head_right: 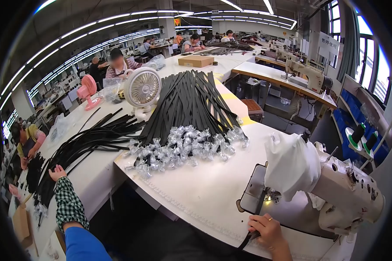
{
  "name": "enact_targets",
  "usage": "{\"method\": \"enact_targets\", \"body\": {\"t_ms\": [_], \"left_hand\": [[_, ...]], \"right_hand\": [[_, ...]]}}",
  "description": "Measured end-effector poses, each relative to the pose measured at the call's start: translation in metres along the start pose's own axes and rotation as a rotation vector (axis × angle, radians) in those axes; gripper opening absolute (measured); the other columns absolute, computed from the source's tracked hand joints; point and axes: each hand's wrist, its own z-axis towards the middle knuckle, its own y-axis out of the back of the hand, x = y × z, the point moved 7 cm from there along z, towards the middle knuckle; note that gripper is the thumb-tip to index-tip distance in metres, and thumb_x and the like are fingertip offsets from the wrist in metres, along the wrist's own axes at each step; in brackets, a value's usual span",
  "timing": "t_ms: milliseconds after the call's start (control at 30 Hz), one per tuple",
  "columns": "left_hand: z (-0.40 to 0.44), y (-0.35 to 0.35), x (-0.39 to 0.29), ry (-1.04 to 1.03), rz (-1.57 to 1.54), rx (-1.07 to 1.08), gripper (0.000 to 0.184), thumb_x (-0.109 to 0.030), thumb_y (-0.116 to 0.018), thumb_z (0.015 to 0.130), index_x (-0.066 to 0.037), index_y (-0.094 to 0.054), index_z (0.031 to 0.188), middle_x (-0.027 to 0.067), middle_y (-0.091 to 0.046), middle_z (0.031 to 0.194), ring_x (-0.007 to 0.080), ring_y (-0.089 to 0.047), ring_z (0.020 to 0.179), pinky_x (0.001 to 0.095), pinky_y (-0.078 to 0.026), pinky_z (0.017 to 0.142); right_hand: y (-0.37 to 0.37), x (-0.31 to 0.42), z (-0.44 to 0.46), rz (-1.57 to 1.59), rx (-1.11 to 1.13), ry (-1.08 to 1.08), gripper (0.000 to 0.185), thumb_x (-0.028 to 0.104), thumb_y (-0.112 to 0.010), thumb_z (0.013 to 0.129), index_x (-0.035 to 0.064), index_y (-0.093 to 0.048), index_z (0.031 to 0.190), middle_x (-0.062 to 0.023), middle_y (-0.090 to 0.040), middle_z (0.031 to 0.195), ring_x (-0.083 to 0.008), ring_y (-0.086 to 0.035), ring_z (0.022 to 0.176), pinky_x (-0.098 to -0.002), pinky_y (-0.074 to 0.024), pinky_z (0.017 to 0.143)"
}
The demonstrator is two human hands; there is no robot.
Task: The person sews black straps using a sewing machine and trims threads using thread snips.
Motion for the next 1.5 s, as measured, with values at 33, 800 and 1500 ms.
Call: {"method": "enact_targets", "body": {"t_ms": [33,800,1500], "left_hand": [[0.008,0.001,0.033,0.106,0.018,0.161,0.055,-0.029,-0.047,0.094,0.003,-0.031,0.135,0.0132,-0.038,0.137,0.0243,-0.047,0.118,0.034,-0.042,0.096],[-0.74,0.072,0.145,-0.349,0.12,2.688,0.026,-0.004,-0.064,0.071,-0.004,-0.065,0.096,0.0082,-0.063,0.095,0.0259,-0.059,0.09,0.0337,-0.05,0.078],[-0.736,0.074,0.144,-0.321,0.104,2.629,0.029,-0.018,-0.07,0.075,-0.004,-0.065,0.1,0.0089,-0.061,0.101,0.0265,-0.056,0.095,0.0359,-0.045,0.082]], "right_hand": [[0.002,0.001,-0.001,-0.003,-0.004,0.001,0.025,0.006,-0.076,0.059,0.0105,-0.064,0.081,-0.0007,-0.065,0.091,-0.0191,-0.056,0.066,-0.0292,-0.049,0.055],[-0.002,-0.003,-0.013,0.151,0.049,-0.01,0.02,0.009,-0.071,0.066,0.0087,-0.061,0.083,-0.0007,-0.062,0.095,-0.0182,-0.06,0.082,-0.03,-0.0515,0.066],[-0.002,-0.001,-0.013,0.077,0.058,-0.037,0.015,0.016,-0.071,0.071,0.0113,-0.062,0.082,0.0018,-0.062,0.095,-0.0165,-0.061,0.08,-0.0292,-0.0513,0.065]]}}
